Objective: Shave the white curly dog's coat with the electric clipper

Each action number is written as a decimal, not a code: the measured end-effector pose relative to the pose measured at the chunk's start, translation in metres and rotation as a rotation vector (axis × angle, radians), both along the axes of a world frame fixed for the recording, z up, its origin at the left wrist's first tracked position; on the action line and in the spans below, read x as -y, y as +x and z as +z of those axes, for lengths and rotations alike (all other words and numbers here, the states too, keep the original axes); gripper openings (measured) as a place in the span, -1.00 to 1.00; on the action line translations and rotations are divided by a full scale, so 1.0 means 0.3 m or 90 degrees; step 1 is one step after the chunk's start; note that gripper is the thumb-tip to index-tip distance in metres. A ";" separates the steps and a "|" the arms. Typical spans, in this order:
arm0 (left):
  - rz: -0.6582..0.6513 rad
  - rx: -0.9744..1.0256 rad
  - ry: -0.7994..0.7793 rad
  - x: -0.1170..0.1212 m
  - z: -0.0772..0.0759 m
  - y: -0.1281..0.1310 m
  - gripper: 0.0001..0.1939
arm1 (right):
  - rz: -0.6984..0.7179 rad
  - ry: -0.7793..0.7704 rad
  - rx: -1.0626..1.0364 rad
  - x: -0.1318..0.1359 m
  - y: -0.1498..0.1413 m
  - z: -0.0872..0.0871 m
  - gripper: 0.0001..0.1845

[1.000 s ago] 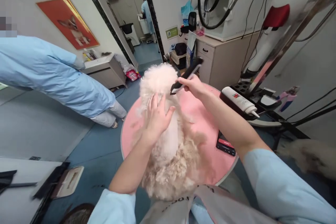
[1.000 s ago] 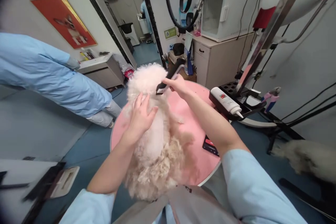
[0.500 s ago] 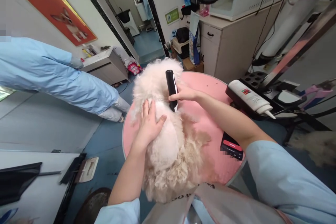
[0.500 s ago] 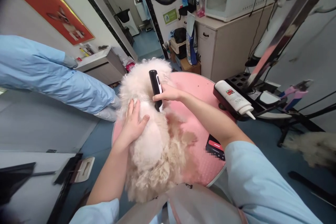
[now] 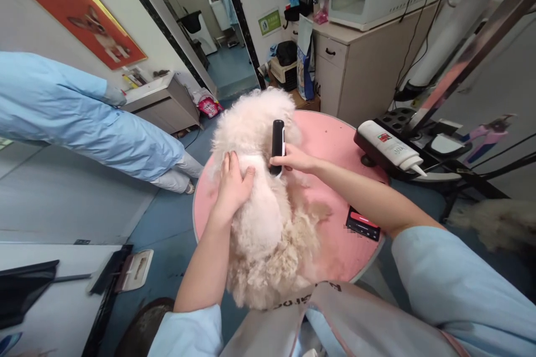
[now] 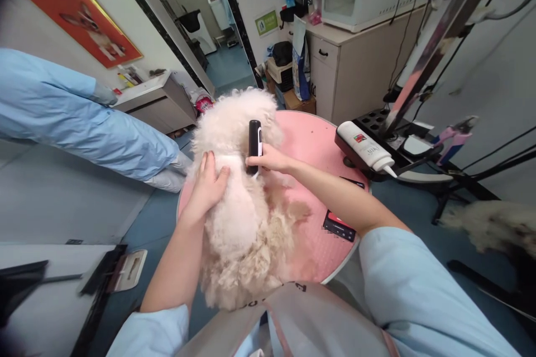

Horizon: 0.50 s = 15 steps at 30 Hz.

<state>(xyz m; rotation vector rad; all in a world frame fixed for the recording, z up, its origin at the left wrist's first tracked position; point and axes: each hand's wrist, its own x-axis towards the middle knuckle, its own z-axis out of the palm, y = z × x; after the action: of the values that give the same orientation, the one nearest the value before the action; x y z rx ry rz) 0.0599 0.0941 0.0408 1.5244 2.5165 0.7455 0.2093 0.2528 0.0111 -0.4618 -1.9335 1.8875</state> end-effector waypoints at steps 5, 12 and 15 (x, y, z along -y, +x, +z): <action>-0.001 -0.017 0.022 -0.016 0.000 0.021 -0.20 | -0.186 -0.046 -0.118 -0.034 -0.025 0.077 -0.82; 0.011 0.007 0.039 -0.020 -0.006 0.009 -0.24 | -0.131 -0.026 -0.102 0.087 0.019 0.005 -0.82; 0.011 0.018 0.057 -0.025 -0.009 0.001 -0.26 | -0.018 -0.040 -0.060 0.123 0.092 -0.052 -0.70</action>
<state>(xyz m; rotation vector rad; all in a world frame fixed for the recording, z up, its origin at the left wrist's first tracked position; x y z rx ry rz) 0.0602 0.1015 0.0382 1.5088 2.5112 0.8875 0.2370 0.2158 -0.0045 -0.4099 -1.8037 1.9206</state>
